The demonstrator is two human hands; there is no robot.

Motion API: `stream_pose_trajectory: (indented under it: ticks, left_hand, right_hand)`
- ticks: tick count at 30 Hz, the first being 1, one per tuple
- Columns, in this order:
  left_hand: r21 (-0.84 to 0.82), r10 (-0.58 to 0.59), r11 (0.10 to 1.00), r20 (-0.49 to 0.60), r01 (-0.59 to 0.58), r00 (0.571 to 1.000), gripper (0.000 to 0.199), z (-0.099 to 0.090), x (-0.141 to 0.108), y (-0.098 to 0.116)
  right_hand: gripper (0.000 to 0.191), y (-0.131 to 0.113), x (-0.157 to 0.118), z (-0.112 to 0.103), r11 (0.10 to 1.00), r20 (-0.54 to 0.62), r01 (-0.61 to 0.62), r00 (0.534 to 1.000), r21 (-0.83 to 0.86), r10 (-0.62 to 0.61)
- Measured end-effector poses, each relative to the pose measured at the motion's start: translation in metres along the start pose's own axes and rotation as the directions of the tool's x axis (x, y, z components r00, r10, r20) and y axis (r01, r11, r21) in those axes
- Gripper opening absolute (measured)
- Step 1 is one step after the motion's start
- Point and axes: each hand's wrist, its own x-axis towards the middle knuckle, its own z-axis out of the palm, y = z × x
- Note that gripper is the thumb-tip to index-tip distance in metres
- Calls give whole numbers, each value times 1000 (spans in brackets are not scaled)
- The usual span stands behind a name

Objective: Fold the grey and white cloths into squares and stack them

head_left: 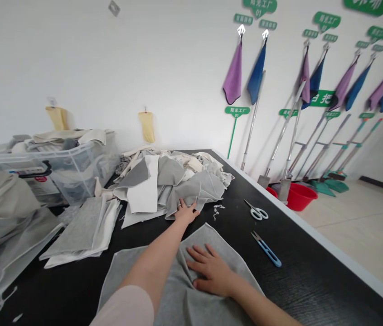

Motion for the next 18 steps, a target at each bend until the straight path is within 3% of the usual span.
stream_pose_trajectory:
  ticks: [4, 6, 9, 11, 14, 18]
  left_hand:
    - [-16, -33, 999, 16, 34, 999, 60, -6, 13, 1]
    - [-20, -39, 999, 34, 40, 999, 60, -11, 18, 1]
    - [-21, -3, 1000, 91, 5, 996, 61, -20, 20, -2]
    - [-30, 63, 998, 135, -59, 989, 60, -26, 15, -7]
    - [-66, 201, 979, 159, -193, 967, 54, -32, -7, -20]
    - [-134, 361, 929, 135, -344, 923, 50, -29, -62, -43]
  right_hand:
    - [52, -5, -11, -6, 998, 36, -41, 999, 47, 39]
    - [54, -11, -20, -10, 988, 60, -149, 987, 40, 146]
    - [64, -25, -37, -14, 918, 80, -397, 915, 3, 395]
    - [71, -32, -46, -12, 880, 126, -474, 872, -15, 472]
    - [76, -37, -53, -3, 882, 164, -469, 868, -44, 469]
    - [59, -28, -49, 10, 933, 82, -358, 929, -45, 361]
